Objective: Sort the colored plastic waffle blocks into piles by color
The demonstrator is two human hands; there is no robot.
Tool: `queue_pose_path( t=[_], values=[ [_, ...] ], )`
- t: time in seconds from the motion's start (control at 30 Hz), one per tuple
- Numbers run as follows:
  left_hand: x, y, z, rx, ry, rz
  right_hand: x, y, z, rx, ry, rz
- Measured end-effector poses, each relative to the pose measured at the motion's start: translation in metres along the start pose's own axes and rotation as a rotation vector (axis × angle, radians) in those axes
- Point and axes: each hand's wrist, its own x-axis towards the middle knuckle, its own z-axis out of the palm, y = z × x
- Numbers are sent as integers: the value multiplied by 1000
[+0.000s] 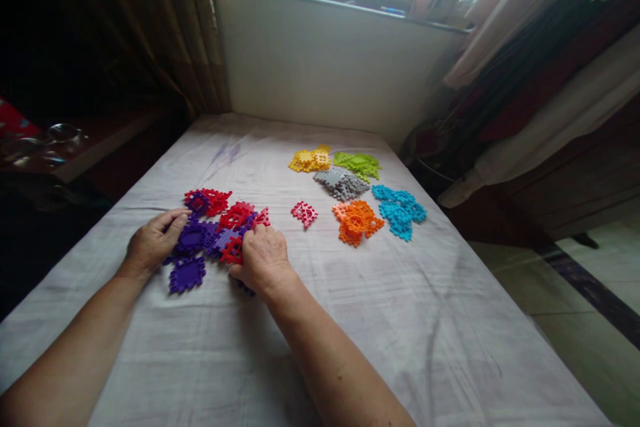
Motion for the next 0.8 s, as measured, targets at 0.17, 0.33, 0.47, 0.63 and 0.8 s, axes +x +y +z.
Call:
queue_pose_path(
  t=[0.17, 0.33, 0.47, 0.63, 0.8],
  values=[
    [0, -3, 1, 15, 7, 5, -3, 14, -23, 70, -100, 1],
    [0, -3, 0, 23, -4, 5, 3, 59, -32, 132, 68, 251],
    [0, -4, 0, 17, -8, 15, 14, 98, -15, 101, 273, 511],
    [0, -4, 0, 19, -5, 25, 20, 116, 7, 68, 340, 529],
    [0, -3, 1, 28, -15, 19, 21, 116, 10, 74, 382, 501]
  ],
)
